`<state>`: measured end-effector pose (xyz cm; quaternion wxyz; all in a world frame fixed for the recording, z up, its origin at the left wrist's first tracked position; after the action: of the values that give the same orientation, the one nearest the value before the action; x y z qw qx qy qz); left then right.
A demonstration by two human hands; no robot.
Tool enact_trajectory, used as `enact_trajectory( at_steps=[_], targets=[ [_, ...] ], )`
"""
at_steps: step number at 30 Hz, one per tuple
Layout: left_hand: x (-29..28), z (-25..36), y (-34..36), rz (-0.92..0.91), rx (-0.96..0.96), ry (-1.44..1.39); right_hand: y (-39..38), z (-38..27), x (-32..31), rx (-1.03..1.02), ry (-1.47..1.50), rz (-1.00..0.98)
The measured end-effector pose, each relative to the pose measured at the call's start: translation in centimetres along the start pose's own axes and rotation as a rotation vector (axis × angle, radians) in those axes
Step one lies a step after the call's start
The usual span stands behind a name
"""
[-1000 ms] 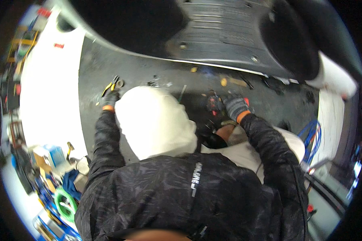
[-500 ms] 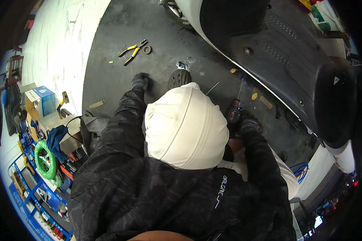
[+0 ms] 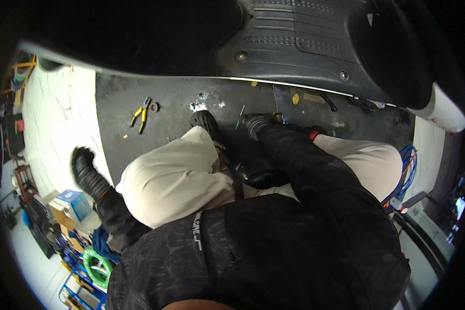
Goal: The person removes a floor panel from a white scooter, then uses a cordless drill to remove screws from the footwell area. The person manipulates wires and components inside the exposed compartment. The person continues to work on the scooter's internal components.
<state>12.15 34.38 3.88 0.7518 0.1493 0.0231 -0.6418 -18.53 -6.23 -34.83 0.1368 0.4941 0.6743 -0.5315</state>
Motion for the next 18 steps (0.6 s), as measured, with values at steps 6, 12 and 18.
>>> enact_trajectory(
  at_steps=[6,12,18],
  targets=[
    [12.1,23.5,-7.7,-0.536,0.575,-0.14,8.2,-2.5,3.7,0.078,-0.022,-0.093],
    [28.9,14.2,-19.5,-1.348,0.526,0.448,2.0,-9.1,-11.2,-0.179,0.022,-0.03],
    [34.5,10.4,-24.0,-1.535,0.2,0.592,-15.3,-11.2,-29.8,-0.323,0.071,0.08]
  ],
)
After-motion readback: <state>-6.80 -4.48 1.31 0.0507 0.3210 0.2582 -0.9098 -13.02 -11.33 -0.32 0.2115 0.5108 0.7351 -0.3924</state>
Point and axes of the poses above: each hand's wrist, its own y-axis towards the middle knuckle, its own x-axis out of the palm, z = x × y, the point moved 8 cm from there along y, towards the middle knuckle, and after that the axes turned 1 degree about -x, right-handed, at the moved point
